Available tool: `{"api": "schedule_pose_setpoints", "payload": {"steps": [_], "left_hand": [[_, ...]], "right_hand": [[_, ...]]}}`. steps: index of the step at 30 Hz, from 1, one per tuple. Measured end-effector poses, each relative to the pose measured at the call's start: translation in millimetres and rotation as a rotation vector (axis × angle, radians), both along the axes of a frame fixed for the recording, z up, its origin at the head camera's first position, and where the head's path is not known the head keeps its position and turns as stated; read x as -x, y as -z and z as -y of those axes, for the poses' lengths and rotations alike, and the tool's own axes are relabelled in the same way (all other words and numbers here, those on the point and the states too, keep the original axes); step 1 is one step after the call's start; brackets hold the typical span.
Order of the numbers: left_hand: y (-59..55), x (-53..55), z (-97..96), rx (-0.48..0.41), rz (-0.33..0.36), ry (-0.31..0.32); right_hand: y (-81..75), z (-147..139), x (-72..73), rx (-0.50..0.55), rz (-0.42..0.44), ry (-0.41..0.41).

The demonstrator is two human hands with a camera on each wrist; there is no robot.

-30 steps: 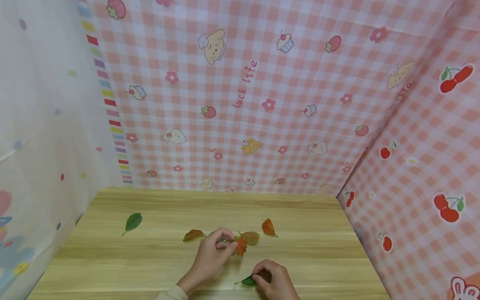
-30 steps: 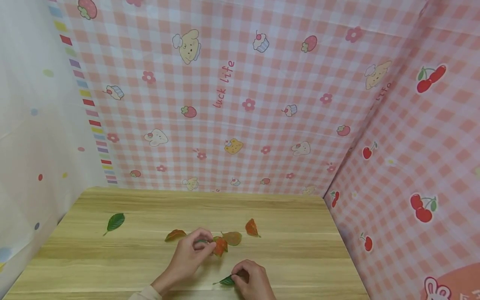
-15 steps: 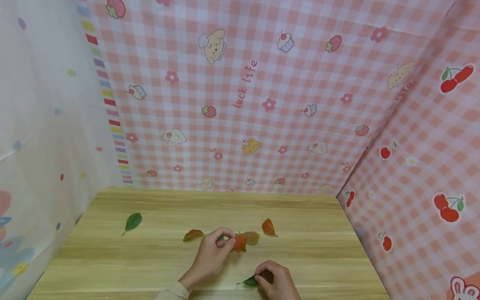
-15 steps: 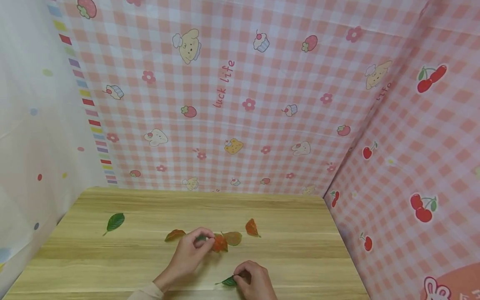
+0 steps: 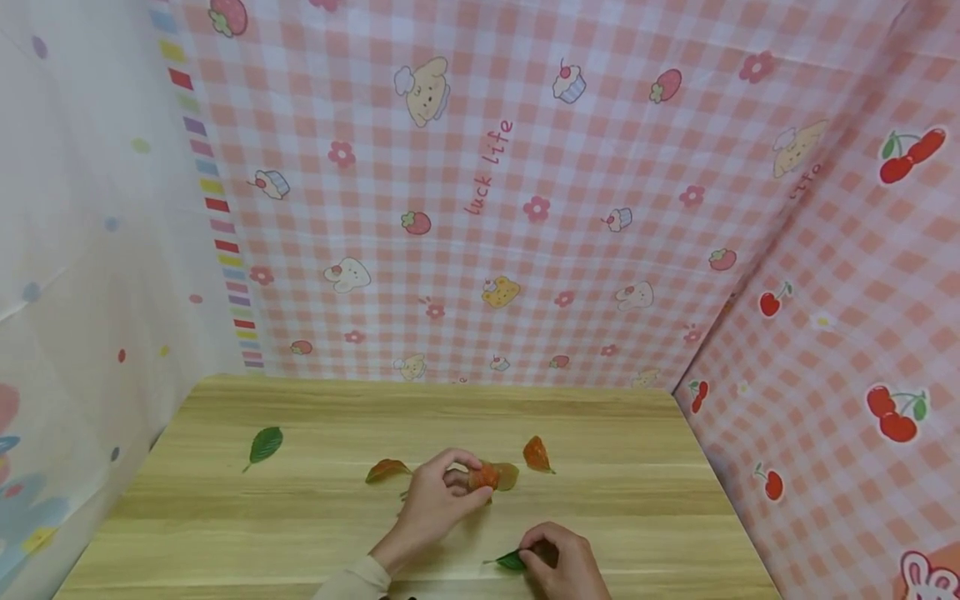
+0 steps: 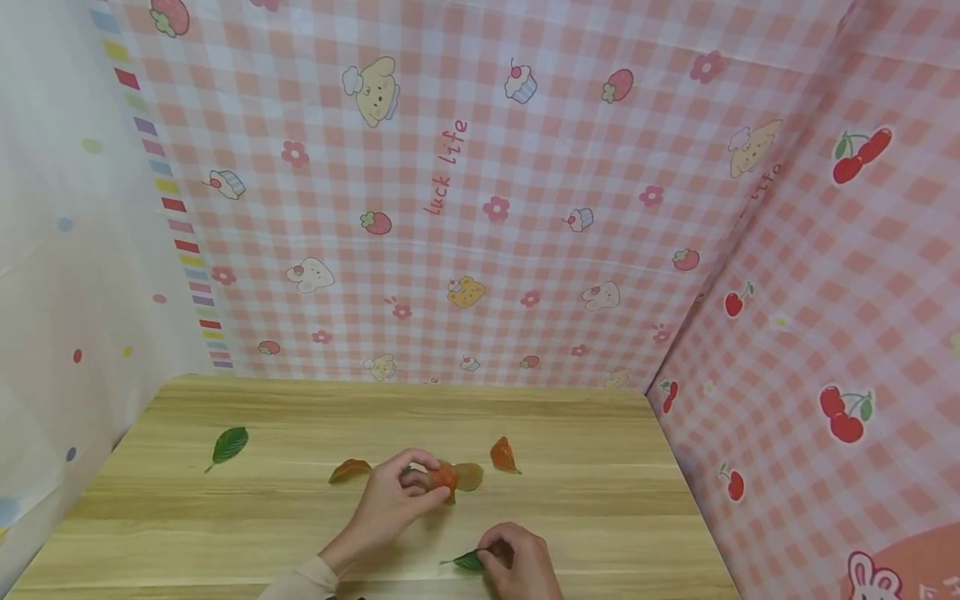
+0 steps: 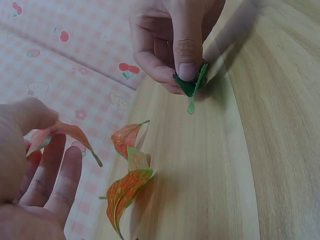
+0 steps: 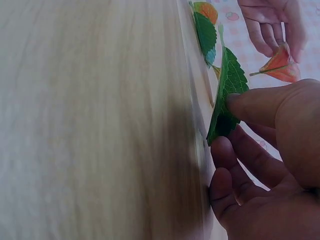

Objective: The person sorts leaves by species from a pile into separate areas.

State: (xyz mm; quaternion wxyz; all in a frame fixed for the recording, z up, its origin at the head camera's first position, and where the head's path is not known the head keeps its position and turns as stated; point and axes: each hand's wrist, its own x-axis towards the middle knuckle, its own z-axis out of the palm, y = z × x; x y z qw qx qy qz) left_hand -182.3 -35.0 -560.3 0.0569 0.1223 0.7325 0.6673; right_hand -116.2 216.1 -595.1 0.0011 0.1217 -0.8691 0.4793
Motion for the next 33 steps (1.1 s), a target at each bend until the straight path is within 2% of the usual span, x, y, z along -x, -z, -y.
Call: {"api": "schedule_pose_setpoints", "payload": {"steps": [6, 11, 17, 22, 27, 33], "left_hand": [[-1.2, 4.3, -9.5, -0.02, -0.033, 0.019], [-4.9, 7.4, -19.3, -0.03, -0.071, 0.041], [-11.6, 13.3, -33.6, -0.028, -0.071, 0.061], [-15.0, 22.7, -45.2, -0.018, -0.069, 0.075], [-19.5, 33.6, -54.7, -0.026, -0.055, 0.155], [-28.9, 48.7, -63.9, 0.041, -0.035, 0.276]], "right_hand": [[-0.9, -6.1, -2.3, -0.002, -0.001, 0.038], [-0.8, -14.1, -3.1, -0.015, 0.035, 0.076], [-0.8, -23.8, -5.0, -0.019, 0.066, 0.12], [-0.6, -27.6, -5.8, -0.007, 0.104, 0.147], [-0.7, -30.4, -6.4, -0.007, 0.111, 0.153], [-0.2, -32.7, -6.6, -0.003, 0.107, 0.16]]}}
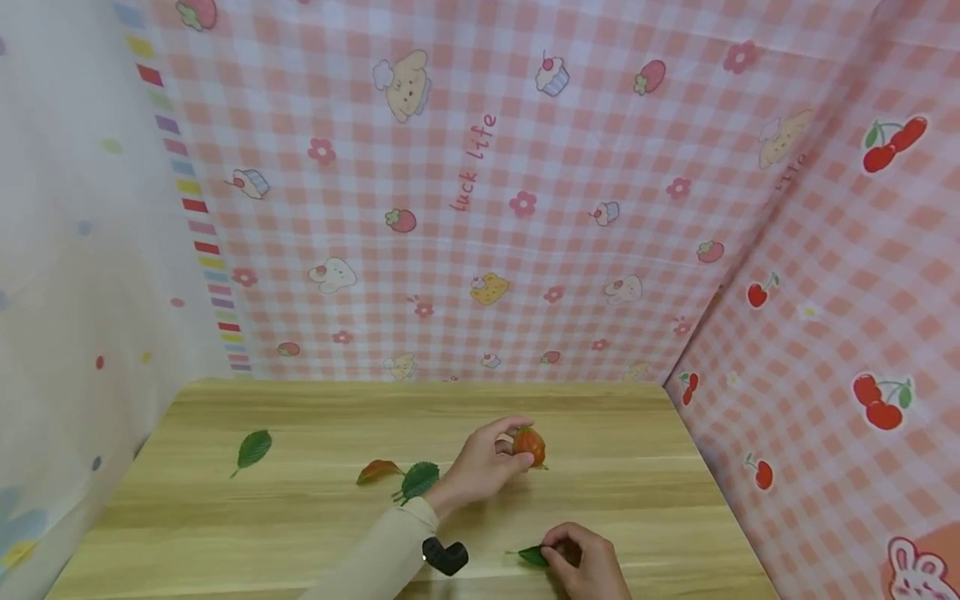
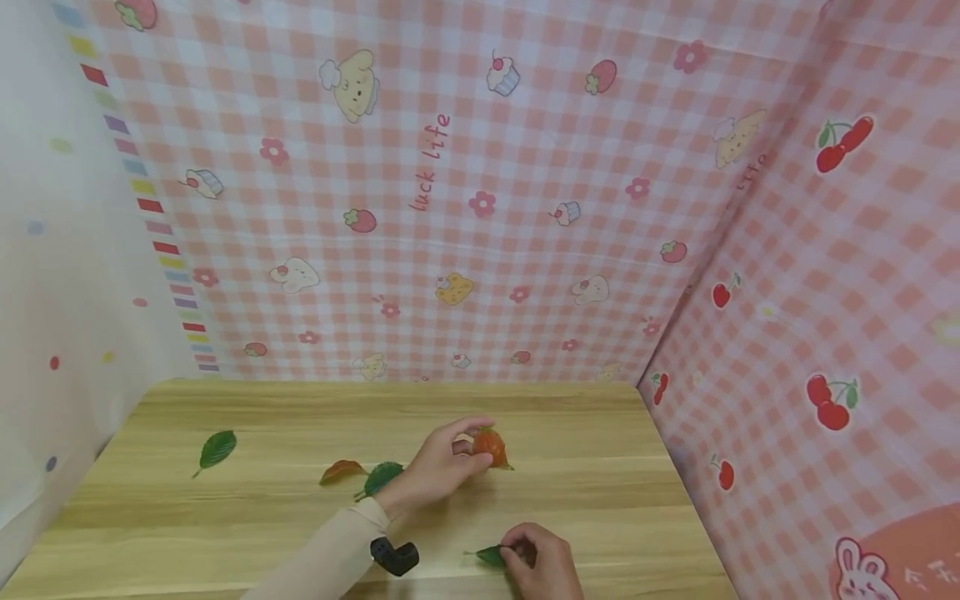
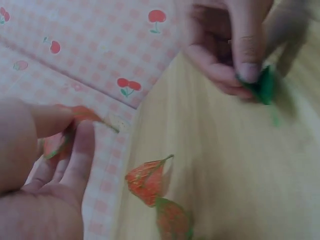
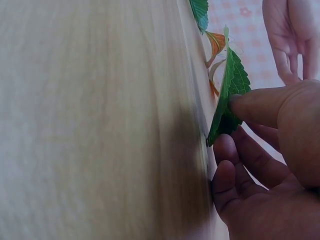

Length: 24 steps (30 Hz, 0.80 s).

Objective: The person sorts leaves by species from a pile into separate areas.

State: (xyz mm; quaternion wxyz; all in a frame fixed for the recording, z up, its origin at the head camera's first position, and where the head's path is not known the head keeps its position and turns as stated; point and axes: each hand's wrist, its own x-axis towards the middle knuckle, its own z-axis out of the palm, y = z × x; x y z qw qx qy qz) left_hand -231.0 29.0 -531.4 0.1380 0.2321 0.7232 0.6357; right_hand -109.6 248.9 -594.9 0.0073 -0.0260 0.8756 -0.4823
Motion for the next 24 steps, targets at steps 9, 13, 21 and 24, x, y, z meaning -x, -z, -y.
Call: {"api": "schedule_pose_setpoints", "payload": {"steps": [9, 13, 21, 24], "left_hand": [[-9.8, 35.9, -11.0, 0.006, 0.109, 0.084], [-10.9, 46.3, -15.3, 0.028, 0.104, 0.083], [-11.7, 55.5, -26.5, 0.143, -0.002, 0.104], [-10.2, 58.1, -34.1, 0.193, -0.049, 0.113]], "right_hand": [[1.7, -1.6, 1.3, 0.018, -0.007, 0.005], [2.2, -1.7, 2.1, 0.022, 0.009, -0.008], [3.8, -2.8, 3.4, 0.01, 0.013, -0.008], [3.6, -2.9, 2.6, -0.004, 0.013, 0.003]]}}
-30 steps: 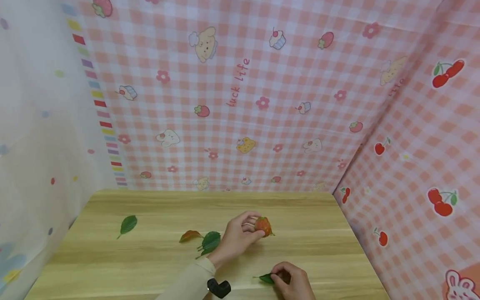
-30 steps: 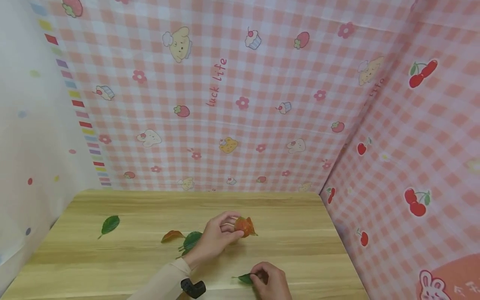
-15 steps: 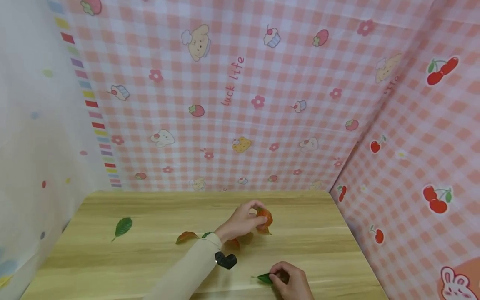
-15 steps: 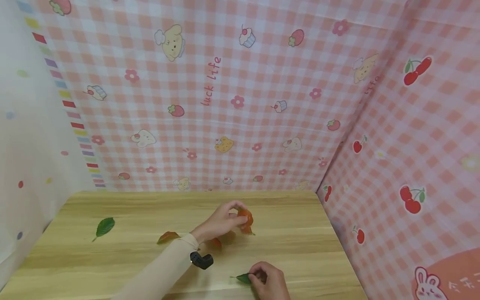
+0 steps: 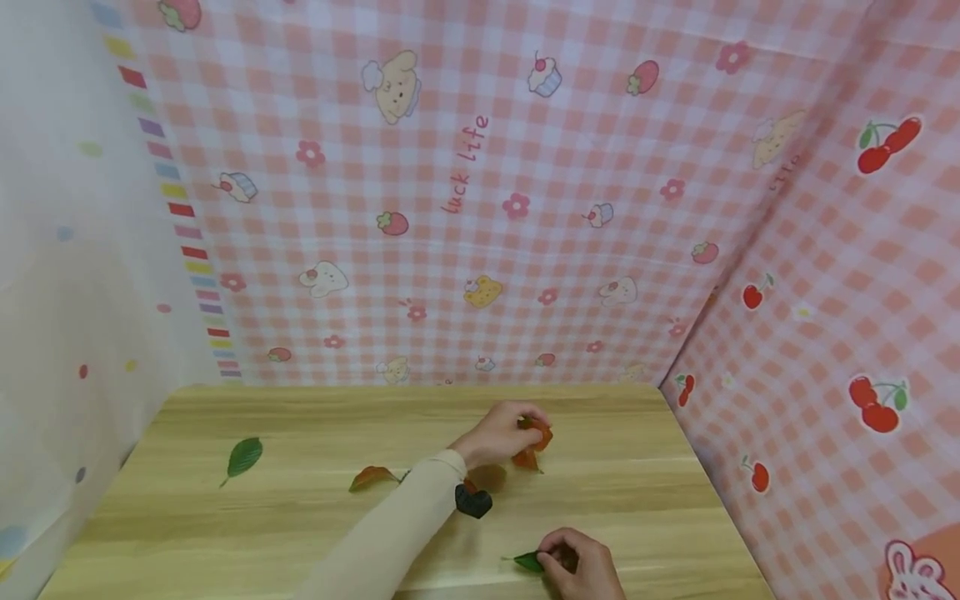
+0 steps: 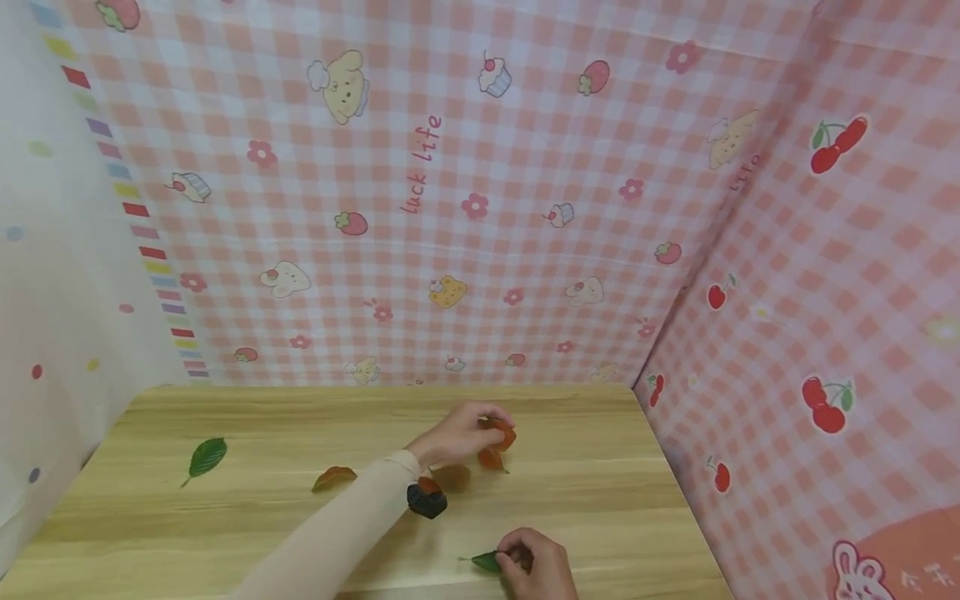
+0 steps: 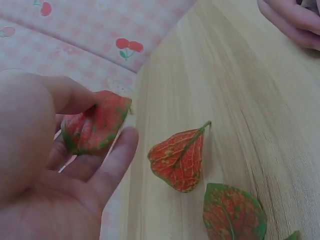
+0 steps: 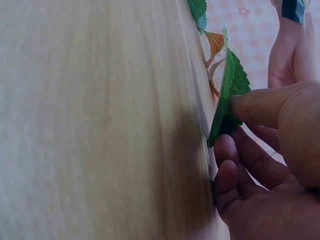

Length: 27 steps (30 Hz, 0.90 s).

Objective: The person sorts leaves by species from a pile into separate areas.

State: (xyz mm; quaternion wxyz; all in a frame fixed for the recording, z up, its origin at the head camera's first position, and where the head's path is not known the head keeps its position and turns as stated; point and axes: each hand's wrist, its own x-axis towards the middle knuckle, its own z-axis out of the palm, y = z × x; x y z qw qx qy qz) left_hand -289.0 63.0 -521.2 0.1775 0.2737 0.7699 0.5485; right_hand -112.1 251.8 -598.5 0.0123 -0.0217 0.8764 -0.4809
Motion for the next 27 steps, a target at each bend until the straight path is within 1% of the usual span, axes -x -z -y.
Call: {"api": "schedule_pose_setpoints", "payload": {"steps": [3, 5, 8, 15, 20, 24, 27], "left_hand": [[2.3, 1.8, -8.7, 0.067, -0.076, 0.011], [3.8, 2.7, -14.4, 0.111, -0.114, 0.015], [6.4, 4.5, -20.8, 0.162, -0.136, 0.016], [9.5, 7.4, -23.9, 0.194, -0.111, 0.012], [15.1, 11.1, -23.5, 0.2, -0.082, -0.021], [19.9, 14.8, -23.2, 0.208, -0.094, -0.04], [24.3, 18.1, -23.0, 0.214, -0.102, -0.037]], "right_hand": [[-0.8, -0.1, -2.2, -0.009, 0.007, 0.01], [-1.1, -0.4, -3.6, -0.009, 0.011, 0.018], [-1.5, -0.8, -4.7, -0.003, 0.013, 0.029], [-1.0, -0.7, -3.6, 0.011, 0.005, 0.021], [-0.2, 0.3, -2.0, 0.014, 0.009, 0.01], [-1.0, 1.7, -1.4, 0.016, 0.019, 0.013], [-2.2, 2.8, -2.0, 0.021, 0.023, 0.021]]}}
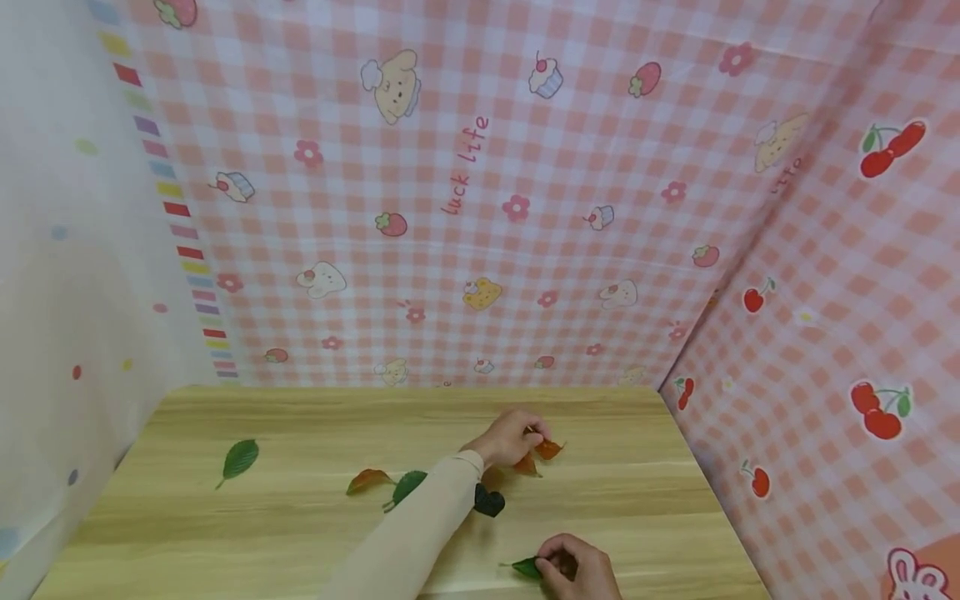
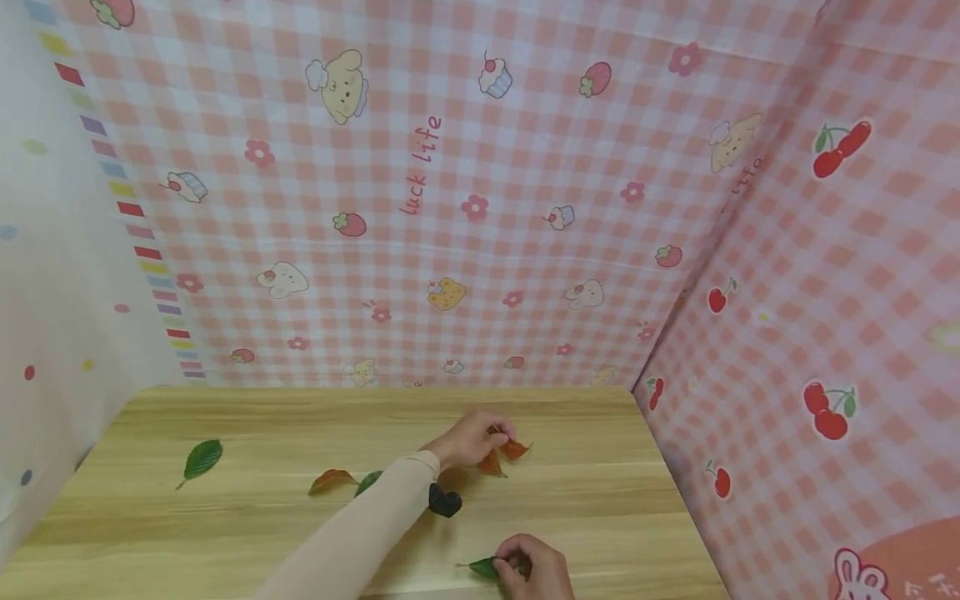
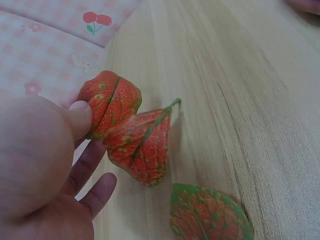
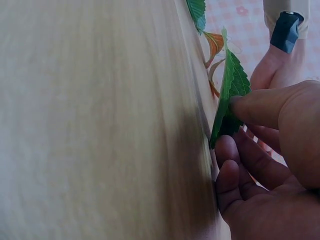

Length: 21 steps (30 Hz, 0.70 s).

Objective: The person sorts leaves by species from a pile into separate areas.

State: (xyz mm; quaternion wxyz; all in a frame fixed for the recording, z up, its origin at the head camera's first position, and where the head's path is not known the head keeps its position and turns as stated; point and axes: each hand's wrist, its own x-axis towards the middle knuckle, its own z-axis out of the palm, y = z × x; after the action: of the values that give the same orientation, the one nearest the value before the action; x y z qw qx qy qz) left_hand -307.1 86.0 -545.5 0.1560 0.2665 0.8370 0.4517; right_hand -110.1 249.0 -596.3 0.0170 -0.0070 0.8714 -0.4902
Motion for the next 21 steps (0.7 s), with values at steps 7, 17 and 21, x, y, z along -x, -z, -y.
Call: {"api": "schedule_pose_setpoints", "payload": {"steps": [7, 17, 21], "left_hand": [[24.8, 12.5, -2.8, -0.007, -0.078, 0.028], [19.7, 11.1, -4.8, 0.033, 0.012, 0.032], [28.3, 15.5, -6.3, 0.024, -0.007, 0.059]], "right_hand": [[1.3, 0.6, -1.5, 0.017, -0.02, -0.005], [1.6, 0.1, -0.5, 0.02, -0.019, 0.012], [2.5, -0.8, -0.9, 0.019, -0.024, 0.017]]}}
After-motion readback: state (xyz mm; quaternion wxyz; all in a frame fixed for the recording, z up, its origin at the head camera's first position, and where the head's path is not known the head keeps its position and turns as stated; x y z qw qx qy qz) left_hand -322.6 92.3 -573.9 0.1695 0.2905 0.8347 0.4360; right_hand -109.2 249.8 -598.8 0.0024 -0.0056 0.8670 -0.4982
